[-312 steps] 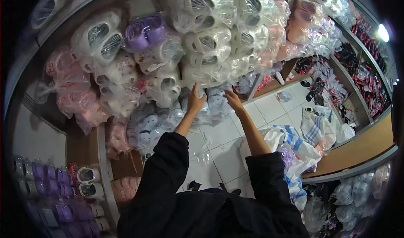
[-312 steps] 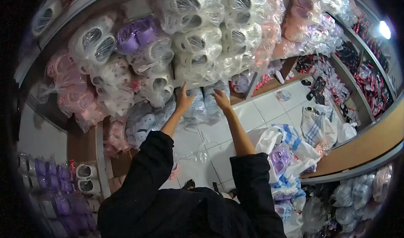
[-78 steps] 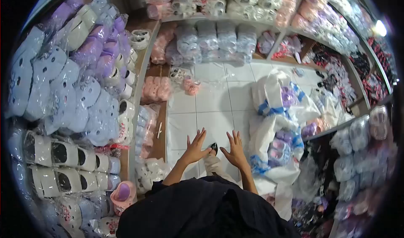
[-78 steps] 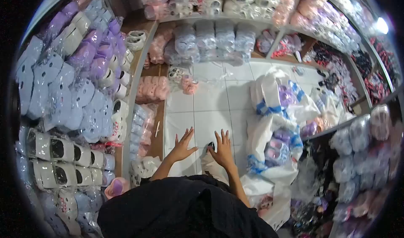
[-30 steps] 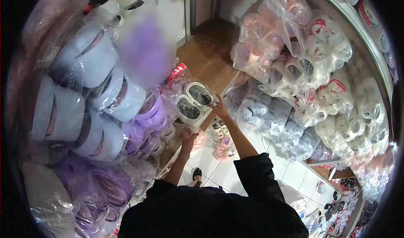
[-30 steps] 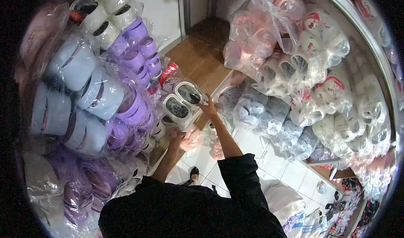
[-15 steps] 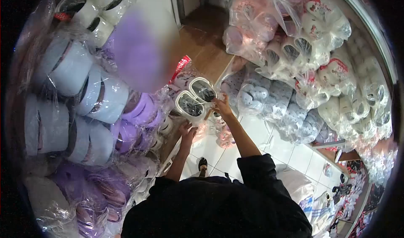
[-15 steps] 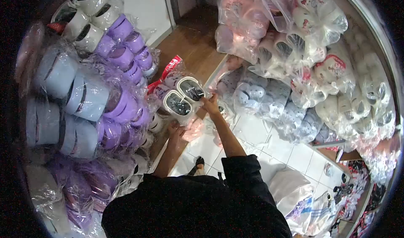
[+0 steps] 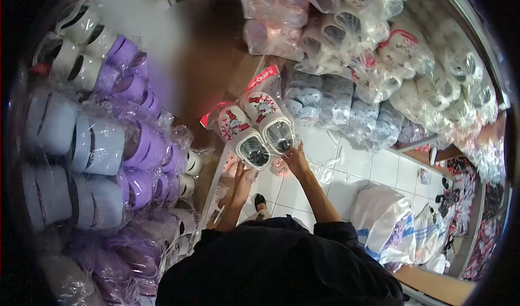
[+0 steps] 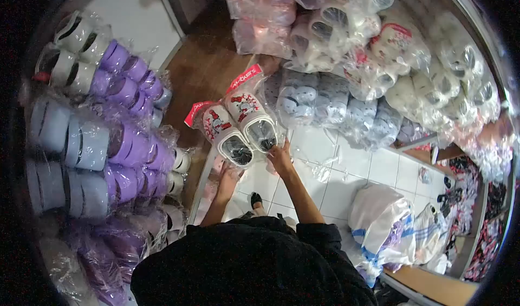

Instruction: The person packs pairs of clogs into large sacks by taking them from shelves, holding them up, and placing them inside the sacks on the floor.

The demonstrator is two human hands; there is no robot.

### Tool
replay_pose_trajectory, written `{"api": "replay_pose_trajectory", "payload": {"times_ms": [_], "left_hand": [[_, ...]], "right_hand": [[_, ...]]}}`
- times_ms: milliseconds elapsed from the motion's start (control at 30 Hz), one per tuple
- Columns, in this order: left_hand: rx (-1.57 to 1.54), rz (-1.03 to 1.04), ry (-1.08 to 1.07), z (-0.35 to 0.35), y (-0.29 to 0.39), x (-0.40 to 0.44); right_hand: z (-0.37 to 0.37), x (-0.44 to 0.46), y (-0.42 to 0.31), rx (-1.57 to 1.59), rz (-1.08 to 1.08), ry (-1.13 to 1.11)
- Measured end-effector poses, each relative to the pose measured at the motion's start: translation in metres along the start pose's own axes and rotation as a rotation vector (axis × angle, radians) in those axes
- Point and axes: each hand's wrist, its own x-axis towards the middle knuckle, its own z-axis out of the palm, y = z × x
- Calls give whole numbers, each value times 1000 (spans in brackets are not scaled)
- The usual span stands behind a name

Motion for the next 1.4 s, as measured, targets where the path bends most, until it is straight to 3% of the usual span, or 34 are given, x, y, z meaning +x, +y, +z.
{"api": "replay_pose_trajectory", "payload": {"times_ms": [33,100,133,233,433,700,767,900,1100,1200,1267,1400], "left_hand": [[-75,23,-103,5,5,1],[-314,-102,-100,29,27,-6],[-28,-20,-152,37,31,-6],[156,25,-163,63,42,-5],[191,-36,-274,104,37,-14],[329,-153,-477,155,19,-37],[377,-241,-448,183,27,-54],[256,-299,-614,206,3,-71],[351,-320,-815,269,-13,-114],[412,-357,-842,304,-16,-144],[442,-341,-970,325,-17,-164],[414,-248,-1224,364,-22,-207]], "right_hand": [[-2,-7,-4,6,-29,11],[-7,-22,-10,68,-66,-15],[-10,-29,-12,98,-86,-29],[-10,-60,-28,103,-169,-7],[-31,-116,-44,103,-372,82],[-63,-220,-76,98,-477,140],[-65,-256,-92,29,-465,221],[-69,-317,-101,-152,-551,428],[-85,-395,-115,-315,-592,665],[-94,-426,-124,-374,-822,794],[-114,-445,-120,-440,-948,883],[-141,-495,-119,-162,-981,857]]}}
